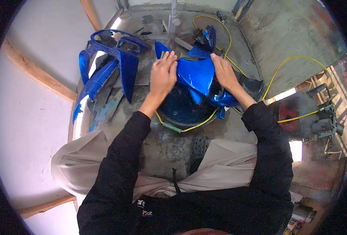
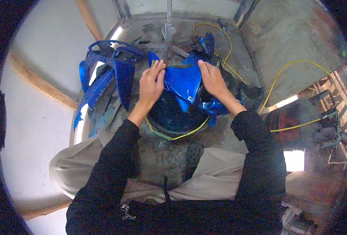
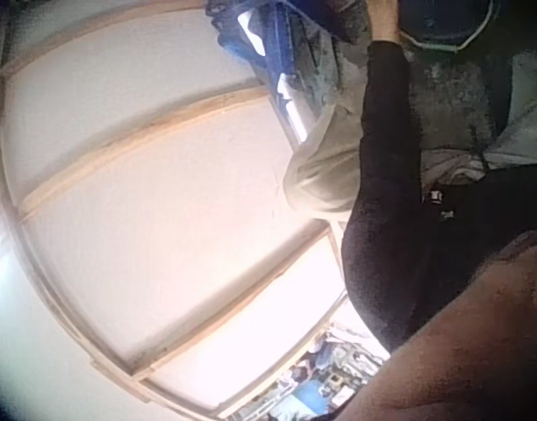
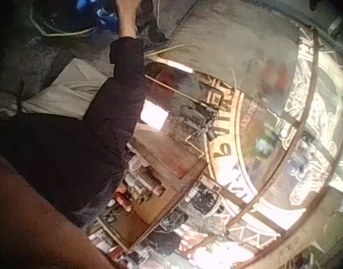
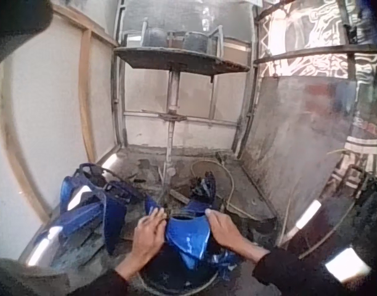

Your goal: The person wets a sanding pad in a bucket of water and sands a motorcycle fairing part by hand, repeatedly dipping the pad back into the bucket.

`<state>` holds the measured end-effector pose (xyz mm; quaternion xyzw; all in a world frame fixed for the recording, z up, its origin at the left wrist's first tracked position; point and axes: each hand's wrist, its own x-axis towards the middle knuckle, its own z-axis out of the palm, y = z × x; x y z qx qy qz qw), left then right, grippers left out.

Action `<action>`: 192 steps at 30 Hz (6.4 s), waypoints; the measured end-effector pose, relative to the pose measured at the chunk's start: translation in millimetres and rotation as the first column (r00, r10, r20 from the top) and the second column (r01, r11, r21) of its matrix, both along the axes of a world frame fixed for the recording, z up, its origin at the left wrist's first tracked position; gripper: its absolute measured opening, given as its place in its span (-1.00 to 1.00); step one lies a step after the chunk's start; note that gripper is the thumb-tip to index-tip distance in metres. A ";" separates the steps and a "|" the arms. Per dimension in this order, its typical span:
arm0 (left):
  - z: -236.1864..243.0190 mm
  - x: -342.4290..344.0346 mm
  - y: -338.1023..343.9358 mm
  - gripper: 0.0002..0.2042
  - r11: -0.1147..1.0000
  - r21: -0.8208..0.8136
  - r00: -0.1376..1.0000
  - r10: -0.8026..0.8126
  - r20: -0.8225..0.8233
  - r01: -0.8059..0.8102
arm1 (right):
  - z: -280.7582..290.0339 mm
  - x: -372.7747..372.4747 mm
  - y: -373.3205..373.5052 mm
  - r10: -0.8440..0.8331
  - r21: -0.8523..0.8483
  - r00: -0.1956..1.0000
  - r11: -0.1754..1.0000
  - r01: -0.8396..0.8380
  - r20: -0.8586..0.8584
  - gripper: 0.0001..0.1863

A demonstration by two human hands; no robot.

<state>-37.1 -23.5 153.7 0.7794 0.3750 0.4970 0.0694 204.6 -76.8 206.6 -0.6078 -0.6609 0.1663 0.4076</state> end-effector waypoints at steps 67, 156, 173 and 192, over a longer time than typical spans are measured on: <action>6.1 4.7 -22.7 -0.73 0.976 0.219 0.999 -0.026 0.029 0.020 | 11.7 -9.4 -5.2 0.050 0.063 0.996 0.996 -0.055 0.073 -0.51; 8.4 27.1 -66.5 -0.76 0.913 0.201 0.932 -0.361 -0.001 0.354 | -20.4 26.9 0.6 0.014 0.310 0.922 0.940 -0.144 0.387 -0.68; -5.3 -11.9 68.7 -0.75 0.962 0.010 0.961 0.273 0.053 -0.274 | -13.1 6.4 11.8 0.056 0.220 0.939 0.966 -0.138 0.340 -0.63; 19.6 41.6 -76.6 -0.72 0.920 0.206 0.937 -0.348 0.039 0.333 | -5.8 17.9 0.4 0.012 0.095 0.990 0.995 -0.025 0.139 -0.56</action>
